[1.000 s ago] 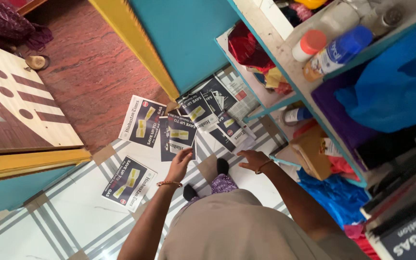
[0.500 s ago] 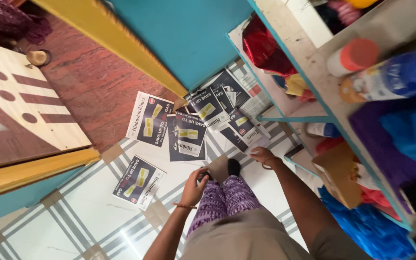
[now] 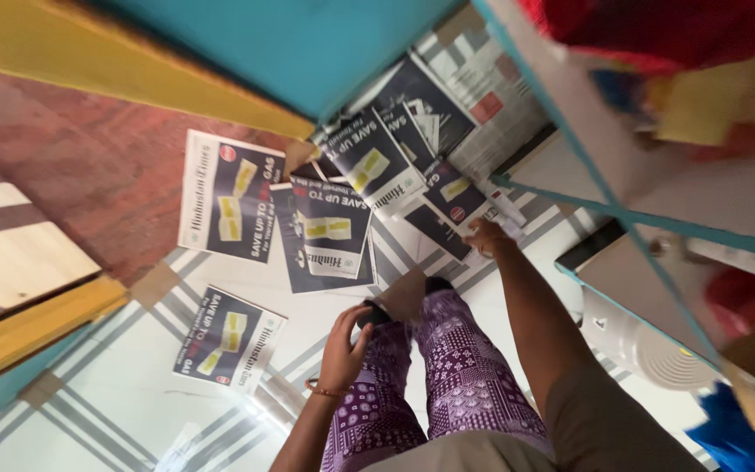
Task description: The person repeatedly picks up newspapers from a pile on the floor, unfolds them, and folds them into smaller sections. The folded newspapers are then placed on a nearby shelf.
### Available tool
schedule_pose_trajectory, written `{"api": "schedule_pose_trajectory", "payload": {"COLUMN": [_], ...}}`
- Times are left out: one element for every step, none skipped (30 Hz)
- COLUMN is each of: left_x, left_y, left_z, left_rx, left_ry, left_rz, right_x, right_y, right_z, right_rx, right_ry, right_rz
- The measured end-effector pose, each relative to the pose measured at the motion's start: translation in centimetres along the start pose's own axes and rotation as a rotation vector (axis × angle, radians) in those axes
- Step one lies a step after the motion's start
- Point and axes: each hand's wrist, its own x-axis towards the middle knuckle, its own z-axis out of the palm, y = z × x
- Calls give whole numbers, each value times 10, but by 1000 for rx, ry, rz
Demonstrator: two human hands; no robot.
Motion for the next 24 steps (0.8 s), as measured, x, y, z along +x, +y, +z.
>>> {"api": "schedule_pose_trajectory", "payload": {"left_x": [13,28,41,55,67,81,93,106,117,121,126,131,134,135,134,129,121,116,109,97,83,67,50,35], "left_y": [-12,-23,-33,-42,-51,-58,-64,-69,-75,-79,-83,-86,-87,-88,-88,-86,-81,-74,-65,-54,-42,-29,-15,1], "left_z": [6,13,19,24,28,33,37,41,43,44,47,46,44,43,40,36,38,40,41,42,42,40,37,33], "left_rx": [-8,-30,-52,-74,-101,-130,-160,-121,-82,-46,-40,-29,-18,-39,-60,-71,-93,-110,-127,-104,-80,-56,-66,-75], "left_ry": [0,-9,-18,-23,-49,-74,-99,-105,-111,-121,-138,-156,-174,-154,-135,-124,-116,-113,-110,-124,-138,-146,-151,-162], "left_rz": [12,39,66,95,71,51,32,56,80,93,102,115,128,88,47,12,13,24,35,63,92,120,114,115], "right_x": [22,48,70,92,111,128,142,156,170,177,182,184,183,183,178,169,158,146,130,113,92,71,48,23], "right_y": [9,15,21,27,32,40,47,54,57,62,69,74,79,81,83,85,84,79,74,66,59,51,43,35], "right_z": [8,14,21,26,32,37,45,49,51,56,60,65,69,70,68,68,68,66,63,60,57,54,49,43], "right_rx": [-43,-89,-198,-309,-421,-407,-392,-381,-395,-413,-431,-488,-546,-609,-510,-398,-285,-189,-92,-1,16,30,45,88], "right_ry": [17,40,40,44,49,88,128,171,227,271,315,348,381,415,439,464,488,511,533,548,546,543,540,538], "right_rz": [-1,-13,56,122,188,240,292,347,326,306,286,269,251,225,177,134,91,54,17,-28,-46,-69,-92,-102]}}
